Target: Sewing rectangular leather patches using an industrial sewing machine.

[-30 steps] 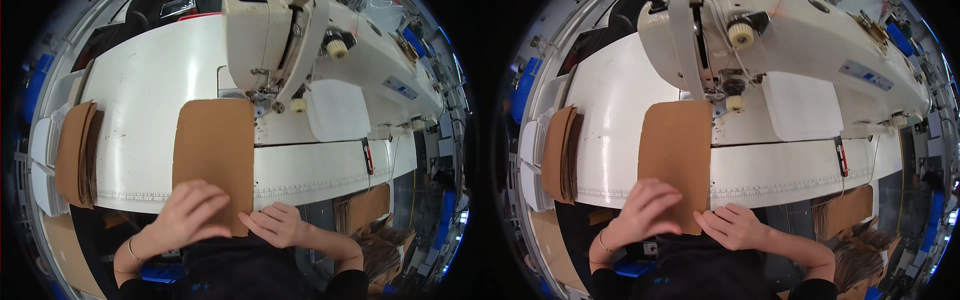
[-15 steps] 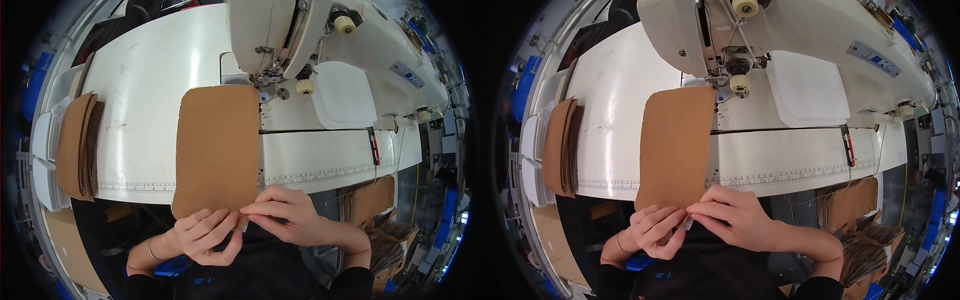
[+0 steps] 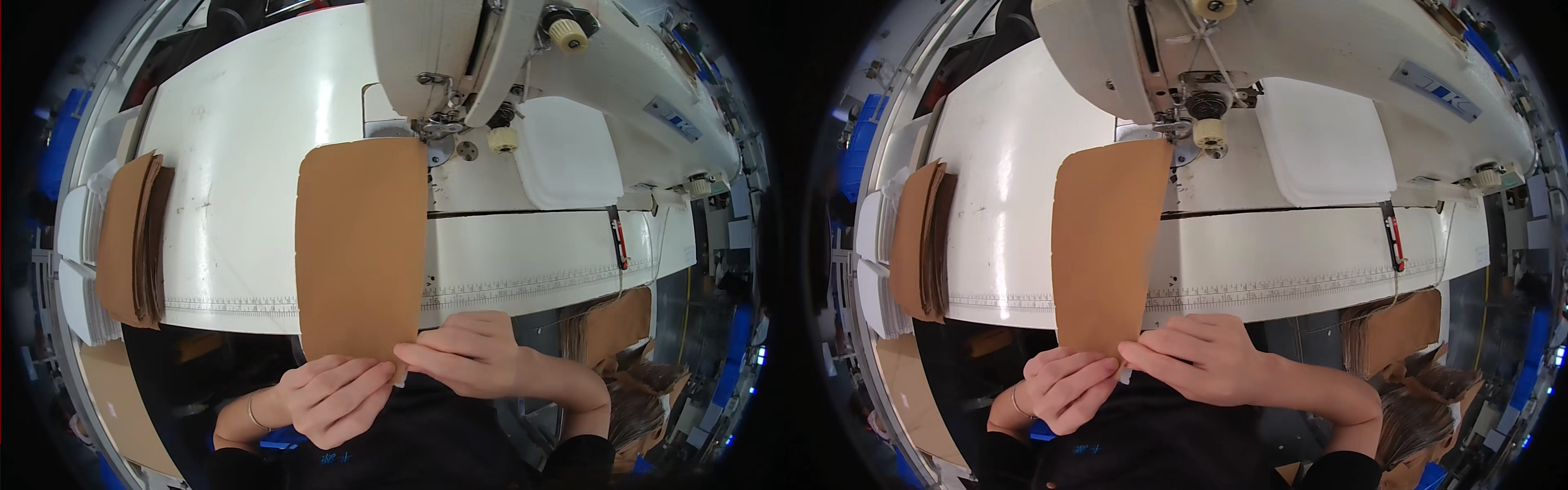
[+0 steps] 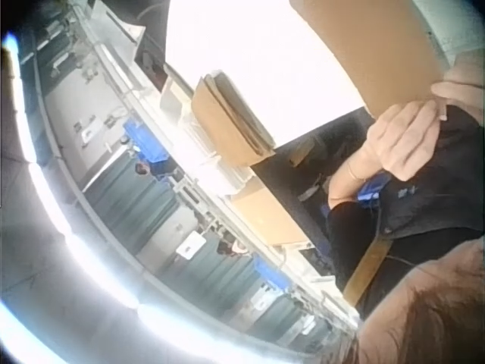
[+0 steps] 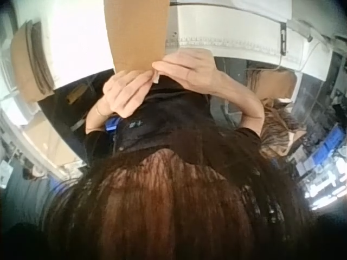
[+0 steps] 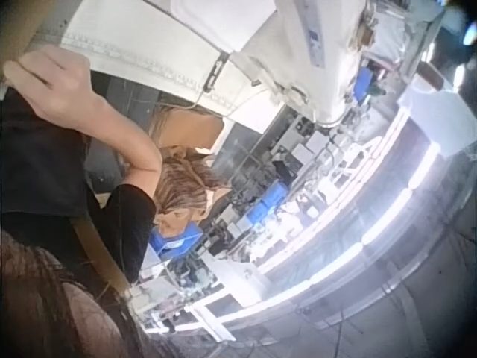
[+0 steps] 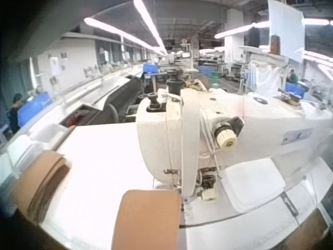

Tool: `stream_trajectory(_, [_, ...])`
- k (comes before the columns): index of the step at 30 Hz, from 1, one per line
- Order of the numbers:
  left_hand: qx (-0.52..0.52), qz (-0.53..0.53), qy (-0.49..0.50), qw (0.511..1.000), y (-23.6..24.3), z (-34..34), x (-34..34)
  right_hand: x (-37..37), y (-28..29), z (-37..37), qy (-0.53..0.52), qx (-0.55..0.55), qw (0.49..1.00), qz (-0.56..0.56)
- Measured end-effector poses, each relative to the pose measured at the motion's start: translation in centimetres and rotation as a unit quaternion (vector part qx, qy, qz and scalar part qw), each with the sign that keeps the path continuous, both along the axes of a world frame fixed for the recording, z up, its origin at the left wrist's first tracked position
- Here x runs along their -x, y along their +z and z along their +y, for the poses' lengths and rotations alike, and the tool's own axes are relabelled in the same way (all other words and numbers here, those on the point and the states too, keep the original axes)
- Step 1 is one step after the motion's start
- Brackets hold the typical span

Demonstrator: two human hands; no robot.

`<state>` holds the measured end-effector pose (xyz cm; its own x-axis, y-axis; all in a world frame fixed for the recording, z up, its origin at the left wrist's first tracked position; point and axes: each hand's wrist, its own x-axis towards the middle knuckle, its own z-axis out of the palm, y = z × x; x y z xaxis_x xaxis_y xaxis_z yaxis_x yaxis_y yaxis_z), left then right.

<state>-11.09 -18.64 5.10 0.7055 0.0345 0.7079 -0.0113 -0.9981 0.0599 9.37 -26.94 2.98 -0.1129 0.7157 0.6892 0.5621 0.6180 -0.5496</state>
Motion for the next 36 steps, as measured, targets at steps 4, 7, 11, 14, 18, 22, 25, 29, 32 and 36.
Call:
stream_trajectory(4, [-0.025, 0.015, -0.01, 1.0, 0.4, 0.0, 0.4, -0.4, 0.5, -0.1, -0.01, -0.021, 0.998, -0.064])
stream_trajectory(7, [-0.03, 0.012, -0.021, 0.999, 0.3, 0.2, 0.3, -0.5, 0.7, -0.1, -0.036, -0.055, 0.994, -0.088])
stream_trajectory(11, [-0.047, 0.003, -0.037, 0.998, 0.3, 0.4, 0.2, -0.4, 0.7, -0.3, -0.031, -0.067, 0.994, -0.083])
stream_trajectory(14, [-0.057, 0.001, -0.043, 0.997, 0.3, 0.4, 0.2, -0.5, 0.7, -0.3, -0.019, -0.074, 0.994, -0.084])
stream_trajectory(18, [-0.07, 0.003, -0.054, 0.996, 0.4, 0.5, 0.2, -0.7, 0.9, -0.4, -0.014, -0.083, 0.993, -0.082])
stream_trajectory(22, [-0.072, -0.008, -0.057, 0.996, 0.3, 0.7, -0.1, -0.8, 1.0, -0.6, -0.003, -0.086, 0.993, -0.084])
stream_trajectory(25, [-0.078, -0.014, -0.071, 0.994, 0.4, 0.7, -0.2, -0.8, 0.9, -0.6, -0.001, -0.107, 0.989, -0.098])
stream_trajectory(29, [-0.062, 0.009, -0.097, 0.993, 0.6, 0.8, 0.2, -0.8, 1.5, -1.1, 0.002, -0.121, 0.986, -0.116])
stream_trajectory(32, [-0.076, 0.025, -0.124, 0.989, 0.2, 0.8, 0.3, -0.7, 2.5, -2.1, 0.019, -0.104, 0.97, -0.219])
stream_trajectory(36, [-0.081, 0.108, -0.17, 0.976, -1.8, 1.1, 0.0, 0.0, 2.2, -3.2, -0.014, -0.033, 0.936, -0.351])
